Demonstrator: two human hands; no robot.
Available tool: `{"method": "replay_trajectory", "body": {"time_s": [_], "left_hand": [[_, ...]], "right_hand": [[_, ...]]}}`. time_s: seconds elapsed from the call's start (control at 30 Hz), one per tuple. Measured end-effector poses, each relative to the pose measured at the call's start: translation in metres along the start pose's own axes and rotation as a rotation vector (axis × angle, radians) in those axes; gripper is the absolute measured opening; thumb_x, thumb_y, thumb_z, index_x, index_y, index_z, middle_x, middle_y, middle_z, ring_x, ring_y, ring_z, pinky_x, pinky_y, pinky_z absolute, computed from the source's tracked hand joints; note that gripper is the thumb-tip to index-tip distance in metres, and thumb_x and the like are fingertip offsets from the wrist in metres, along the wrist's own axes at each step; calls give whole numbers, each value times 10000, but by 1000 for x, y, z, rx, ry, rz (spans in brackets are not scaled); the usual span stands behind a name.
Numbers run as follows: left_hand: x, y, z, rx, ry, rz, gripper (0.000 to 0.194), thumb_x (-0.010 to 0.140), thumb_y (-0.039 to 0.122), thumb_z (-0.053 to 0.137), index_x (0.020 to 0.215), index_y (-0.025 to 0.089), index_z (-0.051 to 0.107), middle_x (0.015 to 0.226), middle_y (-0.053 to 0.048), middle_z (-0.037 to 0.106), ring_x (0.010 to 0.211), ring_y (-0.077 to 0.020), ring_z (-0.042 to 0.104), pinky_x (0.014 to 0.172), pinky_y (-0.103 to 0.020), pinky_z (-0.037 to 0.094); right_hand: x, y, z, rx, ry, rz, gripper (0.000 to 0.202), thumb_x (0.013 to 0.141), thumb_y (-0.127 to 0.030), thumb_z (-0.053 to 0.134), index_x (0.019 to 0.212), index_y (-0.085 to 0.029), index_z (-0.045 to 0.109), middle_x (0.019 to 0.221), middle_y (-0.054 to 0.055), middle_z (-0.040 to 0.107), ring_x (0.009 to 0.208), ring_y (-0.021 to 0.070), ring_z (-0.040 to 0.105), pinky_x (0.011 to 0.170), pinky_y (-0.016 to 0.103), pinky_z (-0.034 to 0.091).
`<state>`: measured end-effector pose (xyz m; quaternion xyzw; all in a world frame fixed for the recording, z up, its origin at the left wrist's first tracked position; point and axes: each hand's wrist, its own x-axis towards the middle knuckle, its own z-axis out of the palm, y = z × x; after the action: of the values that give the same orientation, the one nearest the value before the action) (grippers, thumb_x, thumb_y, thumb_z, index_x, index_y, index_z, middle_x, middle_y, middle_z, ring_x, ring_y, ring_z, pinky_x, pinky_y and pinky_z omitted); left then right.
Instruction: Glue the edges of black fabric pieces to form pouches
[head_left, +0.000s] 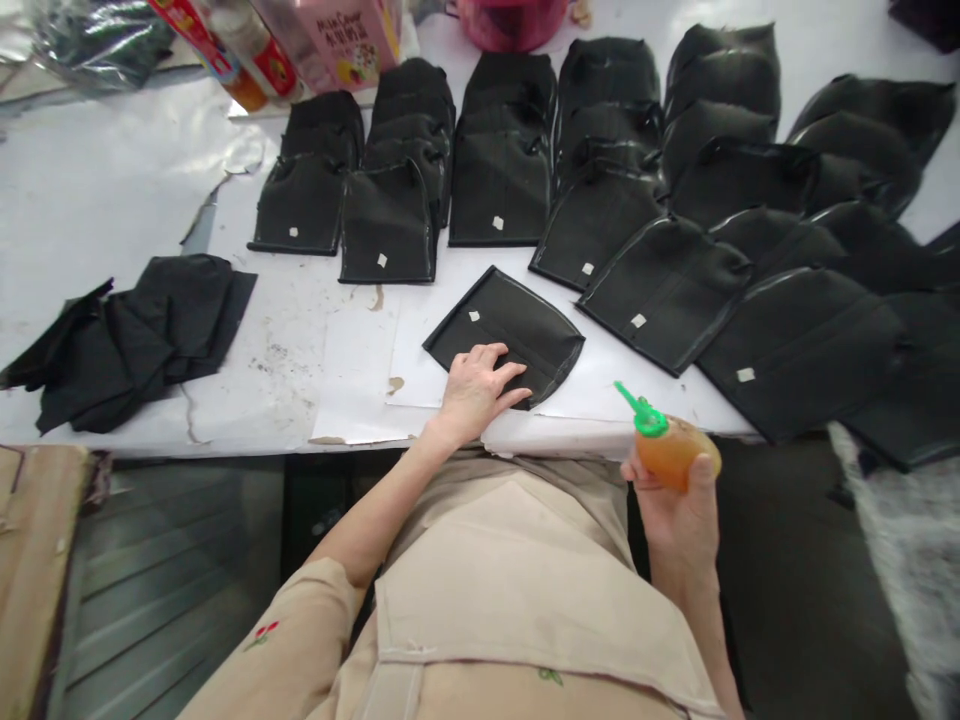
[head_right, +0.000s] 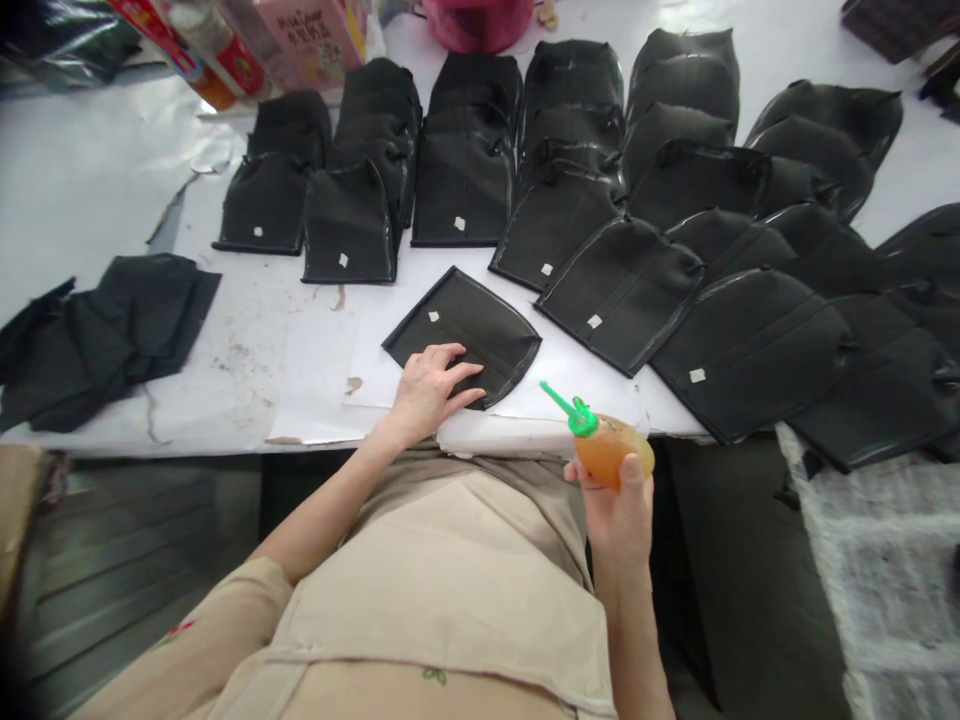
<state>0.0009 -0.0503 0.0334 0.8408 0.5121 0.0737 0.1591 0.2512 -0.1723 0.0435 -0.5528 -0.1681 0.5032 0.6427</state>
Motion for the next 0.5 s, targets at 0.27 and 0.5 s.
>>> {"method": "replay_trajectory", "body": {"time_s": [0.27, 0.5], "left_hand": [[15, 20, 5, 28, -31, -88, 385, 931, 496, 677, 1237, 262, 697, 1304, -134, 570, 1196, -298, 546, 909, -414, 467], [20, 24, 6, -12, -28, -150, 327, 900, 455, 727, 1157, 256, 696, 1220, -98, 559, 1109, -264, 578, 891, -375, 487]], "right_hand": [[-9, -4, -6, -306, 202, -252, 489, 740, -334, 866, 1138, -218, 606, 1032, 37, 672, 661, 160, 653, 533, 328, 597], [-20, 18, -4, -599, 191, -347, 632, 664, -394, 919, 1186, -223, 606, 1121, 52, 632, 932, 239, 683, 750, 399, 624]]}}
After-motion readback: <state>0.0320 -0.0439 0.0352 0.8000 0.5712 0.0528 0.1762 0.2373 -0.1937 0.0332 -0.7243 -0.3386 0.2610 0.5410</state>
